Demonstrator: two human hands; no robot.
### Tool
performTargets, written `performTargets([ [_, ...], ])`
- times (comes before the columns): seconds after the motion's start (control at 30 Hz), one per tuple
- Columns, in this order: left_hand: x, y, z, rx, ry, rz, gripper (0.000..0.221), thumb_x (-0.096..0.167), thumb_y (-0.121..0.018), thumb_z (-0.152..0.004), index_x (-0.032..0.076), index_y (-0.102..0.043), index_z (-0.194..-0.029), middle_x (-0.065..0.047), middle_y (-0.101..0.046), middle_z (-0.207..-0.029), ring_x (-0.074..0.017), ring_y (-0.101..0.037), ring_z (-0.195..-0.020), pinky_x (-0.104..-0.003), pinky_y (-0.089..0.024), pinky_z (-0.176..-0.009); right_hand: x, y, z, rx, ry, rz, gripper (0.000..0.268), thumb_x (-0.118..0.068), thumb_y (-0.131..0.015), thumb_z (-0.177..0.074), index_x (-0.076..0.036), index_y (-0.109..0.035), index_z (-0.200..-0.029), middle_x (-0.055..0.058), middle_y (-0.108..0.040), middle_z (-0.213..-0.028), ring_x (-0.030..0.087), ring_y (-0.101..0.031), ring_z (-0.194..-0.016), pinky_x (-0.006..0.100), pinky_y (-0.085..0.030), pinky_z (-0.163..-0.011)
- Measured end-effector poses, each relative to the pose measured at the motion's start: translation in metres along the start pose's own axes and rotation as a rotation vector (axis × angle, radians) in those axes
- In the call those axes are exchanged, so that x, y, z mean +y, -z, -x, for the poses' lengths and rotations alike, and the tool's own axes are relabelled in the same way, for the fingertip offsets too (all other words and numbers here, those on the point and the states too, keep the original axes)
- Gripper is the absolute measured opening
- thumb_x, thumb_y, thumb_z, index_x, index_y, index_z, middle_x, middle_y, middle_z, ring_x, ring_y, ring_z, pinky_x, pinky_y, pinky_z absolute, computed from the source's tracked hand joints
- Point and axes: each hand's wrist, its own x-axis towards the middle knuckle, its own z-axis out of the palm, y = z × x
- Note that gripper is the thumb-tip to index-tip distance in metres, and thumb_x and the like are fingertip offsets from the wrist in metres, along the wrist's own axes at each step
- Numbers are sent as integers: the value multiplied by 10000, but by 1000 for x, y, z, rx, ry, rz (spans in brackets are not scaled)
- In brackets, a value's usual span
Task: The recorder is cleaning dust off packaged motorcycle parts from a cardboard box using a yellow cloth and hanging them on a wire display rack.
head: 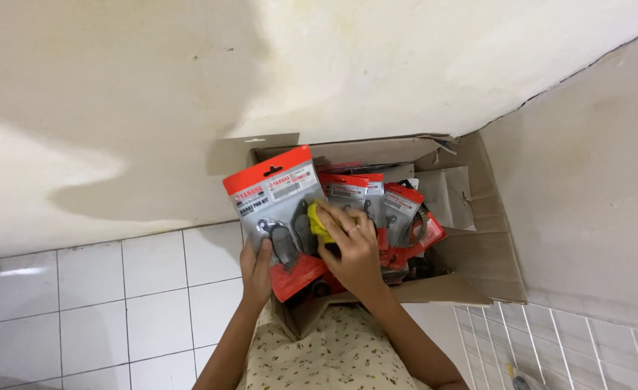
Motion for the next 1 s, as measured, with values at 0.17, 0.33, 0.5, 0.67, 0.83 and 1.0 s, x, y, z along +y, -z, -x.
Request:
performTargets([
  [0.17, -8, 5, 0, -47, 42, -233, 378, 249, -496, -1077, -38, -579, -1309, -54, -645, -884, -120, -529, -770, -272, -451, -698, 9, 3, -5, -106, -145, -10, 601, -95, -787, -793, -130, -647, -1376, 106, -659, -1333, 305, -673, -1025, 427, -588, -864],
  [0.33, 7, 1, 0, 27, 32, -160, 379, 275, -490, -1092, -59, -589, -1241, -51, -673, -960, -109, -556, -833, -271, -457, -729, 3, 26, -12, -405, -304, -21, 524, -164, -793, -795, -226, -711, -1309, 105, -690, -1117, 306, -719, -864, 436, -595, -724],
  [0.5, -21, 14, 2, -52, 159, -355, 448, 320, -515, -1078, -32, -607, -1339, -113, -609, -821, -159, -499, -752, -301, -419, -699, 3, 23, -25, -204, -273, -114, 344, -186, -779, -902, -197, -742, -1243, 62, -724, -1114, 236, -749, -840, 374, -605, -709],
  [0.67, 11, -2, -3, 18, 80, -71, 426, 307, -467, -1078, -46, -527, -1310, -73, -655, -1104, -118, -593, -996, -267, -495, -882, -4, 15, -7, -298, -173, 1, 445, -128, -804, -787, -139, -739, -1227, 121, -685, -1058, 264, -719, -778, 369, -595, -637],
  [0.83, 6, 2, 3, 89, 68, -29, 394, 285, -468, -1092, -43, -534, -1300, -57, -623, -1046, -96, -523, -912, -245, -442, -813, -9, 18, 20, -224, -151, 73, 434, -133, -800, -765, -137, -750, -1196, 100, -685, -1026, 263, -721, -808, 380, -607, -691],
  [1.0, 0, 0, 1, 113, 73, -58, 352, 273, -470, -1110, -43, -556, -1238, -4, -543, -888, -81, -428, -776, -251, -377, -676, -12, 21, 32, -469, -379, 135, 363, -231, -830, -751, -126, -767, -1093, 82, -684, -1019, 262, -716, -768, 398, -595, -657],
])
